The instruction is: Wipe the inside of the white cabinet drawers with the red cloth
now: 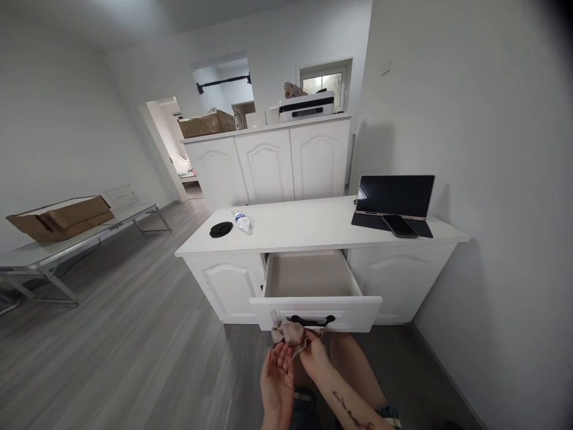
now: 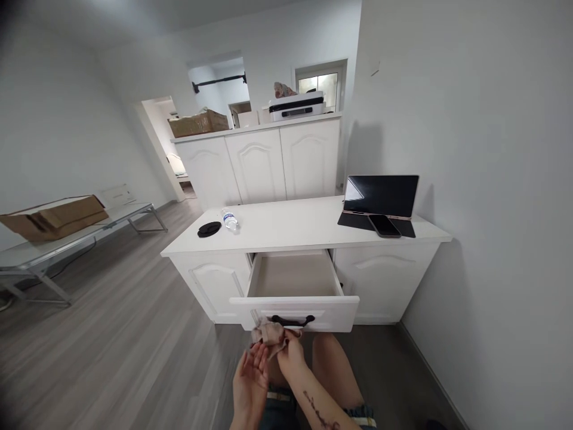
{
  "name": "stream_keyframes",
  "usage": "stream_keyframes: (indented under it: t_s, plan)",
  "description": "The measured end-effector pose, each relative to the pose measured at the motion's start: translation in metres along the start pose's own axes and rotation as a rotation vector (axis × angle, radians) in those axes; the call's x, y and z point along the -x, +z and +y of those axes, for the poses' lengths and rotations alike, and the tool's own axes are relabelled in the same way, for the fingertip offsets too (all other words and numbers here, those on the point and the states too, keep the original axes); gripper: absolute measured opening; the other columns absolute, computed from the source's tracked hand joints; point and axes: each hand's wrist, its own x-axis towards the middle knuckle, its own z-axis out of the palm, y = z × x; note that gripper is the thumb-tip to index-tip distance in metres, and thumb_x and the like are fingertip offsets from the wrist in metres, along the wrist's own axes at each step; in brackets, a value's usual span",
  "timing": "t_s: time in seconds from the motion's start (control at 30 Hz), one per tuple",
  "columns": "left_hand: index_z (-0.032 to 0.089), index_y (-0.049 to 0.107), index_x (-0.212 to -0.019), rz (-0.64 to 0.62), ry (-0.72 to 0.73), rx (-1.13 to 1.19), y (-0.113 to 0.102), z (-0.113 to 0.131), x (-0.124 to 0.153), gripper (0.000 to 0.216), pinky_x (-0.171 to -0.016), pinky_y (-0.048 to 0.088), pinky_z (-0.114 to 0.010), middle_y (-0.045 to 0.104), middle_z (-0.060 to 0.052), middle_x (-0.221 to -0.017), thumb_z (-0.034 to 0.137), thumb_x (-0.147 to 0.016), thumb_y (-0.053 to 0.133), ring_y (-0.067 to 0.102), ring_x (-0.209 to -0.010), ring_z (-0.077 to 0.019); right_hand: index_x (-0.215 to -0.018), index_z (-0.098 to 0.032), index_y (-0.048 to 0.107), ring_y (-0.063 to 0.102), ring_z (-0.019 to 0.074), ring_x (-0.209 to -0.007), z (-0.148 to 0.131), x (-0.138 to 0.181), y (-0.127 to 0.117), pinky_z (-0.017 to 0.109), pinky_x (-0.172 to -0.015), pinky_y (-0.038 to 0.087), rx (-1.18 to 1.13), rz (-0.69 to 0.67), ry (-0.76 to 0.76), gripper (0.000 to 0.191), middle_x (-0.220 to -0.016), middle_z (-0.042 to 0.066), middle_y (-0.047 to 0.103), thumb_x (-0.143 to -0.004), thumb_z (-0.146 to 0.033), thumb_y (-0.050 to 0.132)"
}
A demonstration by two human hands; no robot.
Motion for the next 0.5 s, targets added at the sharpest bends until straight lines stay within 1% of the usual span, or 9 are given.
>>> stream_keyframes:
  t_s: [0.03,0.1,0.13,0.17,0.27,0.33,0.43,0.5]
  plan:
    - [0.017,0.074,-0.082,0.063,0.048,0.013,-0.005,0.005,0.002,0.026,-0.064,0.060,-0.021,0.078,-0.010,-0.081,0.016,-0.096,0.052,0.077,-0.075,-0.0160,-0.068,-0.022,0.055,0.058,0.0119,-0.059,0.004,0.004,0.010,0.026,-0.064,0.056,-0.051,-0.008,0.098,0.021,-0.062,-0.006,0.059,-0.081,-0.016,0.070]
    - [0.018,0.069,-0.074,0.171,0.113,0.029,-0.013,0.013,0.003,0.028,-0.054,0.056,-0.019,0.071,-0.006,-0.067,0.014,-0.095,0.050,0.070,-0.059,-0.0120,-0.072,-0.020,0.062,0.065,0.0124,-0.066,0.006,0.013,0.033,0.025,-0.072,0.059,-0.175,-0.036,0.305,0.015,-0.069,-0.003,0.067,-0.082,-0.009,0.067]
    - [0.018,0.066,-0.072,0.214,0.126,0.032,-0.016,0.015,0.003,0.030,-0.052,0.054,-0.018,0.068,-0.004,-0.064,0.013,-0.095,0.049,0.067,-0.055,-0.0110,-0.076,-0.019,0.065,0.068,0.0124,-0.071,0.004,0.017,0.045,0.025,-0.076,0.060,-0.237,-0.061,0.390,0.013,-0.074,-0.001,0.071,-0.083,-0.008,0.065]
    - [0.018,0.065,-0.070,0.249,0.127,0.029,-0.017,0.016,0.002,0.031,-0.052,0.054,-0.018,0.066,-0.003,-0.063,0.012,-0.095,0.048,0.065,-0.054,-0.0105,-0.080,-0.018,0.068,0.070,0.0123,-0.075,0.000,0.021,0.057,0.024,-0.079,0.060,-0.287,-0.089,0.442,0.012,-0.079,0.001,0.074,-0.085,-0.008,0.064]
    - [0.018,0.065,-0.072,0.295,0.091,0.015,-0.017,0.011,-0.003,0.030,-0.058,0.057,-0.020,0.068,-0.005,-0.067,0.012,-0.096,0.047,0.068,-0.060,-0.0115,-0.090,-0.017,0.072,0.074,0.0150,-0.088,-0.020,0.028,0.084,0.027,-0.086,0.062,-0.323,-0.189,0.431,0.010,-0.089,0.003,0.078,-0.089,-0.012,0.063]
    - [0.016,0.067,-0.077,0.270,0.047,-0.006,-0.013,0.003,-0.008,0.027,-0.063,0.059,-0.021,0.072,-0.008,-0.075,0.012,-0.096,0.049,0.072,-0.067,-0.0134,-0.097,-0.017,0.074,0.074,0.0176,-0.098,-0.036,0.030,0.090,0.032,-0.092,0.062,-0.269,-0.265,0.360,0.014,-0.094,0.004,0.079,-0.086,-0.013,0.067]
    - [0.017,0.071,-0.081,0.171,-0.037,-0.051,0.003,-0.011,-0.017,0.023,-0.068,0.060,-0.025,0.076,-0.010,-0.082,0.015,-0.095,0.052,0.074,-0.074,-0.0168,-0.106,-0.021,0.077,0.070,0.0185,-0.113,-0.061,0.032,0.080,0.032,-0.103,0.057,-0.176,-0.322,0.217,0.033,-0.108,0.004,0.079,-0.076,-0.007,0.073]
    - [0.018,0.072,-0.079,0.094,-0.091,-0.070,0.018,-0.020,-0.022,0.025,-0.070,0.060,-0.027,0.076,-0.010,-0.079,0.017,-0.095,0.053,0.075,-0.074,-0.0185,-0.114,-0.024,0.076,0.065,0.0208,-0.125,-0.077,0.032,0.064,0.036,-0.107,0.055,-0.143,-0.329,0.166,0.041,-0.120,0.005,0.077,-0.075,-0.009,0.074]
